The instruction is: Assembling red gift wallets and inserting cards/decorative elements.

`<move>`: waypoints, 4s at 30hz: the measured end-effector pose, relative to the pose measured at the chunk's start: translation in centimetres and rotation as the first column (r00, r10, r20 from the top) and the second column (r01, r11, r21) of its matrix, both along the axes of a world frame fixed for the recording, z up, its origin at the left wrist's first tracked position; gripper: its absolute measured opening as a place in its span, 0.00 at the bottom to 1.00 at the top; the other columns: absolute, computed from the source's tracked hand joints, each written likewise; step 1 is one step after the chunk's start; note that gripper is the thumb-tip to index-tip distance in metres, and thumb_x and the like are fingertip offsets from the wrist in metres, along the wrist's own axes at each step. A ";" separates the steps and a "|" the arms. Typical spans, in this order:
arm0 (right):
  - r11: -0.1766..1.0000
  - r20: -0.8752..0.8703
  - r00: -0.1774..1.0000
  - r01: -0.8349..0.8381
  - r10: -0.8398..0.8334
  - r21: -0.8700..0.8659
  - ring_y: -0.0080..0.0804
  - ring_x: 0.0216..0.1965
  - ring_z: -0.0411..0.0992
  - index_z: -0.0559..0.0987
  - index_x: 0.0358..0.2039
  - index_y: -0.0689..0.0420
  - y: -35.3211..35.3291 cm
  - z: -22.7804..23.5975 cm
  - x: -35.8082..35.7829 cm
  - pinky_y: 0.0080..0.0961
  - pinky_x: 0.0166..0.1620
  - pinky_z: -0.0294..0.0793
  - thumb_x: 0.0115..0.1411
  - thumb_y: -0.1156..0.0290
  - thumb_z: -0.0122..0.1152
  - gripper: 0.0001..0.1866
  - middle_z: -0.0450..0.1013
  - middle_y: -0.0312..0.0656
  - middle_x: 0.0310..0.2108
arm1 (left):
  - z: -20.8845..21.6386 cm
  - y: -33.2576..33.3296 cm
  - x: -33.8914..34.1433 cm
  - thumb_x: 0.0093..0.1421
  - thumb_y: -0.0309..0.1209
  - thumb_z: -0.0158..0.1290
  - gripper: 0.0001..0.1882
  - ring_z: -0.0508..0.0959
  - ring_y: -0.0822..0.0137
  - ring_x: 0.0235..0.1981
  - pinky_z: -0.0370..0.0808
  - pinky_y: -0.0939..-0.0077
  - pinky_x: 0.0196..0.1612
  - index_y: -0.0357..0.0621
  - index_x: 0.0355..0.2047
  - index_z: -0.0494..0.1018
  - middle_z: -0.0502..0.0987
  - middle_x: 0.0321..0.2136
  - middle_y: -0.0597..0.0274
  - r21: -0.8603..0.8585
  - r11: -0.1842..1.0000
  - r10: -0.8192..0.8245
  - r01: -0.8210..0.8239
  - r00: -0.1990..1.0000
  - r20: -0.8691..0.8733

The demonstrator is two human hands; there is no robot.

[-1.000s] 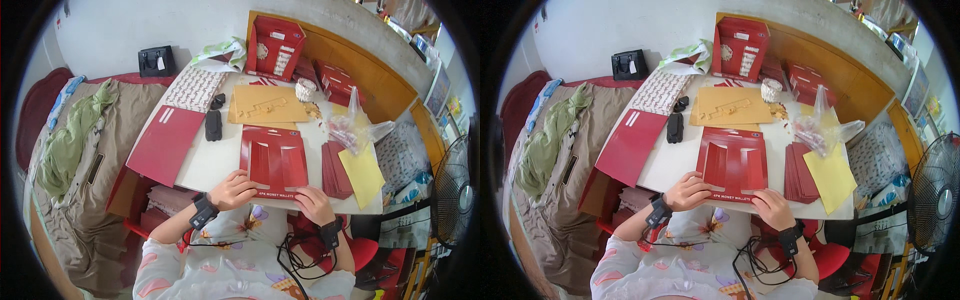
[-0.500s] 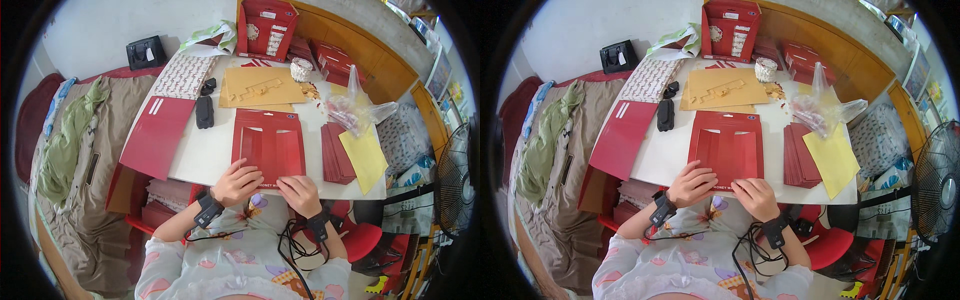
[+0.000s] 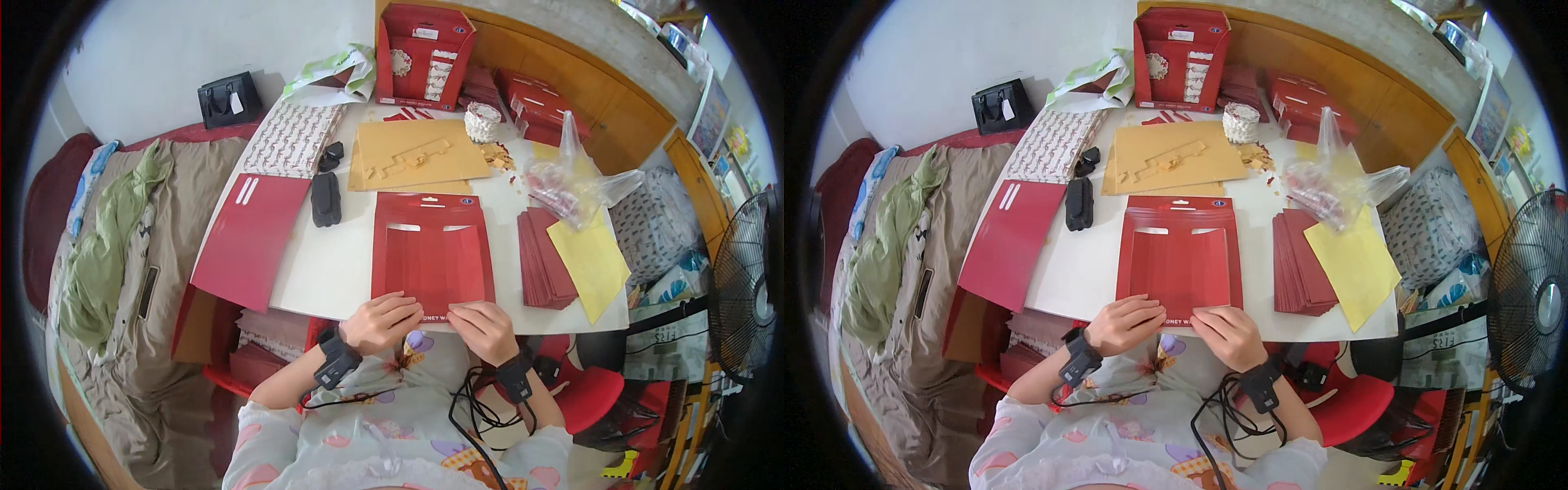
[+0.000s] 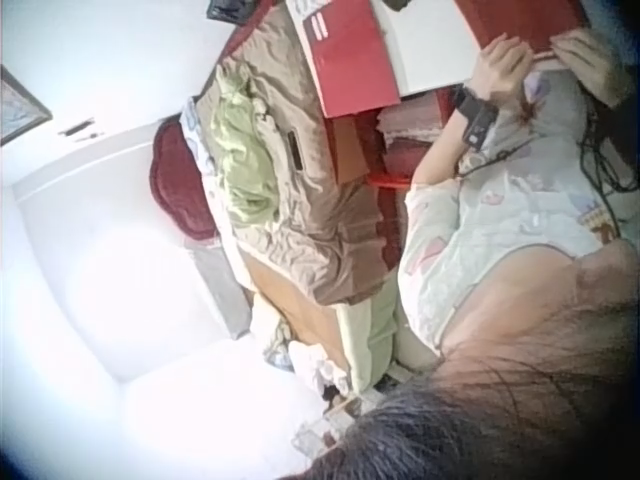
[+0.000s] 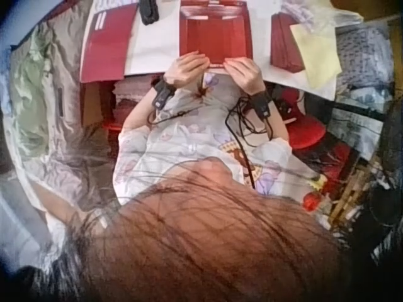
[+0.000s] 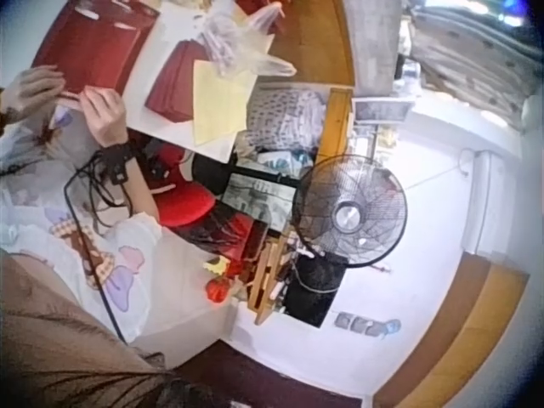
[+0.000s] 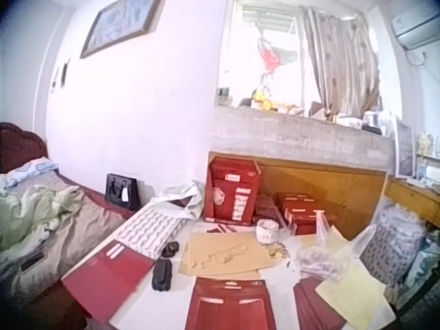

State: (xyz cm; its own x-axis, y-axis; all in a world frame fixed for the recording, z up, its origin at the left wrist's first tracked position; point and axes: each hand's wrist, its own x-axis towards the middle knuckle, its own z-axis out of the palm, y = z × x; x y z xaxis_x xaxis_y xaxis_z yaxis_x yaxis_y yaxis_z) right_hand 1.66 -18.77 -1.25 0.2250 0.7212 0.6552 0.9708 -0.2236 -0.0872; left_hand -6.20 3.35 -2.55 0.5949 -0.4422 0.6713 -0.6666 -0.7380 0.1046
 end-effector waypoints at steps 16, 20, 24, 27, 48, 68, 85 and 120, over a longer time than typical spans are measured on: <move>0.998 -0.094 0.994 0.053 -0.049 0.043 0.32 0.39 0.71 0.77 0.31 0.59 -3.9 -1.1 0.8 0.27 0.43 0.72 0.46 0.78 0.56 0.09 0.73 0.38 0.36 | 0.7 1.4 -1.0 0.43 0.24 0.58 0.12 0.75 0.62 0.36 0.70 0.57 0.48 0.37 0.31 0.74 0.74 0.29 0.58 0.084 0.995 0.057 -0.053 0.997 -0.053; 0.994 -0.132 0.991 0.035 -0.021 0.103 0.34 0.37 0.72 0.77 0.30 0.60 -4.5 -0.6 0.6 0.27 0.42 0.73 0.44 0.79 0.58 0.09 0.73 0.39 0.35 | 1.5 1.2 -0.9 0.42 0.24 0.59 0.12 0.74 0.61 0.36 0.69 0.57 0.49 0.40 0.31 0.74 0.73 0.30 0.58 0.016 0.999 0.039 -0.037 0.989 -0.143; 0.966 -0.016 0.975 0.221 -0.220 0.132 0.36 0.35 0.72 0.76 0.30 0.59 -8.3 -0.2 1.9 0.30 0.39 0.72 0.44 0.77 0.60 0.09 0.72 0.39 0.36 | 3.2 1.1 -1.2 0.40 0.26 0.61 0.16 0.73 0.58 0.35 0.70 0.60 0.43 0.41 0.32 0.73 0.72 0.32 0.58 -0.010 0.996 0.082 -0.084 0.983 -0.165; 0.811 -0.040 0.811 0.584 -0.583 0.036 0.39 0.39 0.69 0.75 0.34 0.60 -12.1 1.8 3.0 0.32 0.44 0.68 0.45 0.73 0.60 0.13 0.71 0.42 0.37 | 4.6 0.2 -1.0 0.39 0.28 0.61 0.17 0.72 0.57 0.35 0.70 0.61 0.40 0.42 0.31 0.72 0.72 0.32 0.58 -0.008 0.999 0.036 -0.038 0.989 -0.147; 0.641 0.289 0.634 0.763 -0.717 -0.085 0.33 0.31 0.71 0.74 0.35 0.62 -14.8 3.4 3.2 0.28 0.30 0.71 0.45 0.76 0.53 0.14 0.73 0.41 0.35 | 5.6 -8.1 4.7 0.54 0.26 0.49 0.09 0.75 0.59 0.32 0.72 0.69 0.36 0.36 0.35 0.71 0.74 0.30 0.54 -0.445 0.877 -0.396 0.183 0.799 -0.452; 0.943 0.010 0.943 0.333 -0.333 0.000 0.35 0.33 0.72 0.74 0.25 0.61 -10.3 3.3 0.4 0.28 0.32 0.73 0.42 0.72 0.60 0.09 0.72 0.41 0.31 | 1.0 -15.4 9.4 0.57 0.17 0.37 0.21 0.70 0.63 0.47 0.70 0.71 0.49 0.33 0.53 0.55 0.66 0.47 0.51 -0.808 0.224 -0.897 -0.546 0.208 -0.389; 0.882 0.009 0.882 0.471 -0.471 0.019 0.37 0.36 0.69 0.74 0.33 0.59 -9.0 4.2 0.6 0.30 0.37 0.70 0.42 0.75 0.61 0.14 0.69 0.40 0.36 | 0.8 -15.0 9.4 0.56 0.17 0.38 0.19 0.70 0.66 0.47 0.68 0.73 0.50 0.33 0.49 0.59 0.67 0.46 0.54 -0.823 0.039 -0.962 -0.567 0.200 -0.183; 0.720 -0.186 0.742 0.671 -0.645 0.177 0.34 0.34 0.72 0.75 0.26 0.58 -7.8 3.8 1.0 0.29 0.35 0.68 0.42 0.80 0.59 0.08 0.73 0.38 0.28 | 0.8 -17.5 9.4 0.58 0.24 0.45 0.06 0.70 0.82 0.31 0.66 0.88 0.32 0.40 0.37 0.66 0.73 0.32 0.69 -0.856 0.009 -0.855 -0.517 0.440 -0.274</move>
